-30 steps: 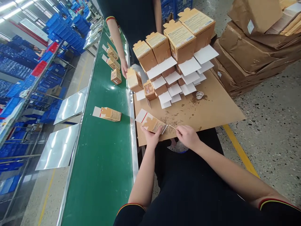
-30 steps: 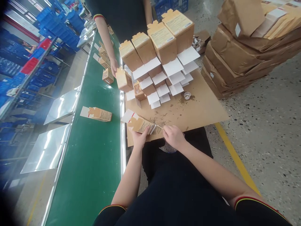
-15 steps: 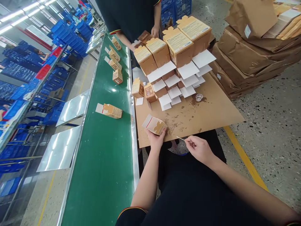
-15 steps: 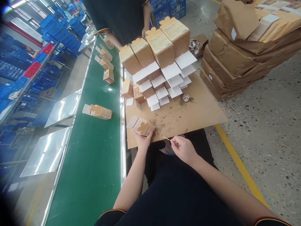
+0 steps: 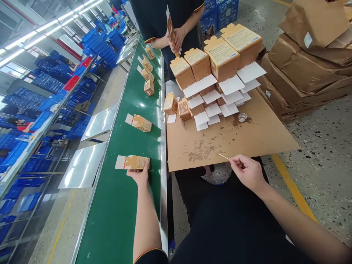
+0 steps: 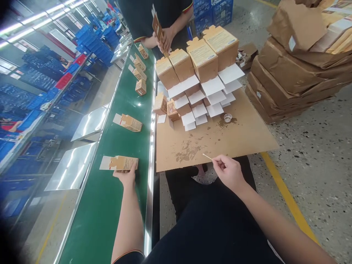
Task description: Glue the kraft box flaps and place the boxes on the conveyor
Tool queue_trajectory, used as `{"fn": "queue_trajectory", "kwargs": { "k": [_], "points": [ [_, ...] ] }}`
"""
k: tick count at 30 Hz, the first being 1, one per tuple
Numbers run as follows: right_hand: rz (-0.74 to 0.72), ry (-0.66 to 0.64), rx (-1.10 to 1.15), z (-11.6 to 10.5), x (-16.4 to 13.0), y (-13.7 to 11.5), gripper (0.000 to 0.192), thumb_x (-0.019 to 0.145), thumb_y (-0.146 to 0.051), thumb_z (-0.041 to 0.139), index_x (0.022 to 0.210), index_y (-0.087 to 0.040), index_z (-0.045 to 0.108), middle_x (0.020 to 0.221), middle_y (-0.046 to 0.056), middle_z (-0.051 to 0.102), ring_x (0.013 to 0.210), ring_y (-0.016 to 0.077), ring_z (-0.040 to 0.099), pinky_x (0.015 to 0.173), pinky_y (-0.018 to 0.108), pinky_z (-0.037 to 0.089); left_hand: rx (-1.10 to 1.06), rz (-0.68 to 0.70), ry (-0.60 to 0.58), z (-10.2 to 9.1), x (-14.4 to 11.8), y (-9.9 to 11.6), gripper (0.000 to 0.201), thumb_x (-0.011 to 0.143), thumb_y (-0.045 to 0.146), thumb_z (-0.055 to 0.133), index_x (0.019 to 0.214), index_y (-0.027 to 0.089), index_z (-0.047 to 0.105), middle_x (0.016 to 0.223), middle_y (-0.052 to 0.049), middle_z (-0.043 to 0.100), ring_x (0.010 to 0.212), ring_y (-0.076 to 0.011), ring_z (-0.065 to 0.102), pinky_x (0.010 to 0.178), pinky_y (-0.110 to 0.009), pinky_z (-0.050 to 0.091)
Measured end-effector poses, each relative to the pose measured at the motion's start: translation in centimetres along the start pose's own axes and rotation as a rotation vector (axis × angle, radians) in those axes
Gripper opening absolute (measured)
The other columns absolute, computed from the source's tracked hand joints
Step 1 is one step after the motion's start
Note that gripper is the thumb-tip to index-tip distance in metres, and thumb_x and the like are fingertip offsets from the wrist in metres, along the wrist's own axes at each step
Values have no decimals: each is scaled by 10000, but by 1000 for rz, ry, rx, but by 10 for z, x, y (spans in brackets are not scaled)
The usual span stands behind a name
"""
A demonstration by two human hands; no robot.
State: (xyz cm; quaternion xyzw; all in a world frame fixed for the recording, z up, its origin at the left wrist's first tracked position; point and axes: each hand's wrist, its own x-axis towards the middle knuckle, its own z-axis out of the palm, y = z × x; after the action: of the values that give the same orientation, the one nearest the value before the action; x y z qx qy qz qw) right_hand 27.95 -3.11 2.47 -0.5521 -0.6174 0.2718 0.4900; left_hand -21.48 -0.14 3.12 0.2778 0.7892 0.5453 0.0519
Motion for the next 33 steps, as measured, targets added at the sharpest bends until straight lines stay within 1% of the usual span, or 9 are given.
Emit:
{"fn": "queue_trajectory", "kwargs": {
  "k": [5, 8, 11, 14, 16, 19, 24, 28, 33],
  "points": [
    [37, 113, -60, -19, -1, 9, 292, 1066, -418, 711, 832, -248, 750, 662, 6, 693, 528, 135, 602, 548, 259, 508, 131, 470, 314, 10, -24, 3, 745, 803, 315, 835, 1383, 264, 370, 1484, -173, 460, 1448, -355, 558, 1305, -648, 474],
    [86, 130, -71, -20, 6, 13, 333, 1055, -478, 722, 820, -244, 753, 658, 16, 700, 538, 144, 615, 553, 263, 523, 92, 707, -118, 72, -35, 36, 437, 919, 289, 679, 1330, 241, 538, 1380, -163, 585, 1366, -344, 625, 1257, -611, 512],
    [81, 65, 1, -8, 26, 6, 394, 1042, -554, 730, 815, -233, 756, 653, 25, 694, 543, 150, 616, 538, 266, 520, 139, 704, -579, 162, -37, 83, 440, 925, 212, 625, 1363, 215, 666, 1464, -205, 673, 1486, -353, 598, 1348, -585, 417],
    [43, 14, 82, 7, 47, -8, 430, 1044, -591, 725, 819, -226, 755, 667, 31, 688, 553, 151, 605, 530, 272, 517, 312, 558, -752, 228, -35, 120, 505, 951, 200, 625, 1450, 158, 690, 1652, -258, 620, 1640, -389, 498, 1397, -620, 315],
    [18, 15, 102, 11, 54, -17, 431, 1051, -589, 724, 822, -226, 752, 673, 34, 684, 561, 152, 597, 532, 276, 523, 390, 508, -770, 241, -37, 130, 466, 980, 218, 623, 1430, 145, 717, 1664, -279, 623, 1643, -425, 504, 1386, -662, 297],
    [13, 55, 96, 3, 53, -19, 409, 1064, -569, 723, 841, -227, 754, 684, 40, 692, 579, 162, 608, 544, 288, 545, 425, 529, -762, 219, -54, 119, 341, 1003, 230, 608, 1291, 177, 783, 1550, -267, 712, 1503, -441, 638, 1338, -663, 355],
    [29, 141, 0, -33, 49, 2, 398, 1067, -573, 715, 858, -236, 751, 693, 39, 689, 583, 166, 608, 545, 296, 530, 408, 656, -768, 127, -105, 71, 238, 991, 287, 651, 1149, 244, 824, 1263, -180, 812, 1203, -397, 762, 1190, -600, 509],
    [10, 116, -217, -66, 81, 22, 320, 1063, -492, 697, 865, -243, 734, 696, 39, 665, 593, 179, 588, 565, 319, 475, 174, 535, -676, 68, -111, 57, 155, 991, 383, 712, 1027, 271, 812, 1046, -98, 793, 1020, -319, 760, 1047, -489, 599],
    [-16, -120, -574, -82, 158, 46, 298, 1059, -331, 650, 777, -240, 620, 706, 63, 648, 638, 181, 550, 609, 335, 375, 7, 89, -467, 88, -62, 74, 303, 1005, 473, 723, 1176, 223, 743, 1182, -92, 776, 1133, -272, 759, 1092, -445, 610]
  ]
}}
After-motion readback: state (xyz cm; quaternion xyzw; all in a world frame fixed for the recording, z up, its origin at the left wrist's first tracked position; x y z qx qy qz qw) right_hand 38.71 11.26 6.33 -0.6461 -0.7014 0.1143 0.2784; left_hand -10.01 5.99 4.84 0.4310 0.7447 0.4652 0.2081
